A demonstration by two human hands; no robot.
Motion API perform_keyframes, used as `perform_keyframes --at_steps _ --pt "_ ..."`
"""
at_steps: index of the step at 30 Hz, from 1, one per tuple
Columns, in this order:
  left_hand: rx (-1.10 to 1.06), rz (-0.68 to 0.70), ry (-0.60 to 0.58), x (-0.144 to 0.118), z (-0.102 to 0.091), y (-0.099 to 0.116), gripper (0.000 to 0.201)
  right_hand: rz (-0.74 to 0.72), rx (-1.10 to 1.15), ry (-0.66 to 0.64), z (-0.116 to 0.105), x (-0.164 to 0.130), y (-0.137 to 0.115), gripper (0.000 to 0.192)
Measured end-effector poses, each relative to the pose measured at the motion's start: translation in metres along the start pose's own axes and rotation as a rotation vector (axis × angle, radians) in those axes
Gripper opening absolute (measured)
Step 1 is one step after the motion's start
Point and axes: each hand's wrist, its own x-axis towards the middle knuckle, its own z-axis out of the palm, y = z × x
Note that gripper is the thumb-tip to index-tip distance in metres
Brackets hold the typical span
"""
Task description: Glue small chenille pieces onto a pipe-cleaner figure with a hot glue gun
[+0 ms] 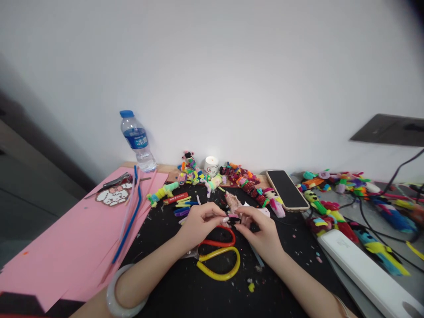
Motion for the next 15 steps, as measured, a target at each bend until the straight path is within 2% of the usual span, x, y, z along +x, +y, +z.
perform_keyframes --at_steps 7,15 --pt "-0.080 -0.079 -0.003 0.0012 0.0012 0.0004 0.015 -0.081 -0.076 0.009 -0.0040 0.0024 -0.0031 0.016" --pt "-0.117 -0.137 -0.028 0.0035 0.0002 -0.0004 0.010 -0.210 -0.077 0.010 -0.0037 0.0049 -0.0067 0.024"
